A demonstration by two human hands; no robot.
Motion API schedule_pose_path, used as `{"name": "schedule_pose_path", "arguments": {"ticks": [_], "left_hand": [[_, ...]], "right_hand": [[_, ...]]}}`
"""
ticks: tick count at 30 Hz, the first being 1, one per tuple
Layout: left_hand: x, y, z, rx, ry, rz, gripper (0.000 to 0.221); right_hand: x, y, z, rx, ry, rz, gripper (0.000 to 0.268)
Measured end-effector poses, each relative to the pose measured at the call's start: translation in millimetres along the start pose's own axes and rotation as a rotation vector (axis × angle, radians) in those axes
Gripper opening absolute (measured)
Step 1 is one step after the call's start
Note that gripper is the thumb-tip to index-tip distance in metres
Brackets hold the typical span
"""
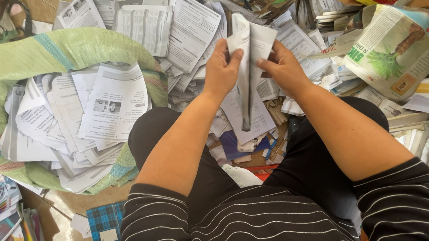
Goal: The person sorts through a large pile of papers by hand, flipping through them, then placing individual papers into a pile, a sack, or a box, aligning the papers as they go.
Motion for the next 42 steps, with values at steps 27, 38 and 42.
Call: {"name": "schedule_pose_path", "arguments": {"ticks": [27, 38, 42], "left_hand": [[87, -15, -8, 0.046, 0.495, 0.660, 0.017], [76, -33, -2, 0.063, 0.410, 0.453, 0.014], [71, -38, 1, 0.099, 0.423, 0.589, 0.029]], "right_hand": [[-4, -89, 26, 0.402, -0.181, -0.607, 0.046], [10, -103, 29, 0.187, -0.109, -0.169, 0.021], [9, -102, 27, 0.177, -0.132, -0.093, 0.014]]}}
Point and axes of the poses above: each hand's wrist, its own z-axis towards the middle knuckle, its own y-axis out of the palm, x = y × z, the point moved 5 cm from there along z, towards the middle knuckle, and after that the axes turned 9 degrees about -z, right-handed, at the moved point
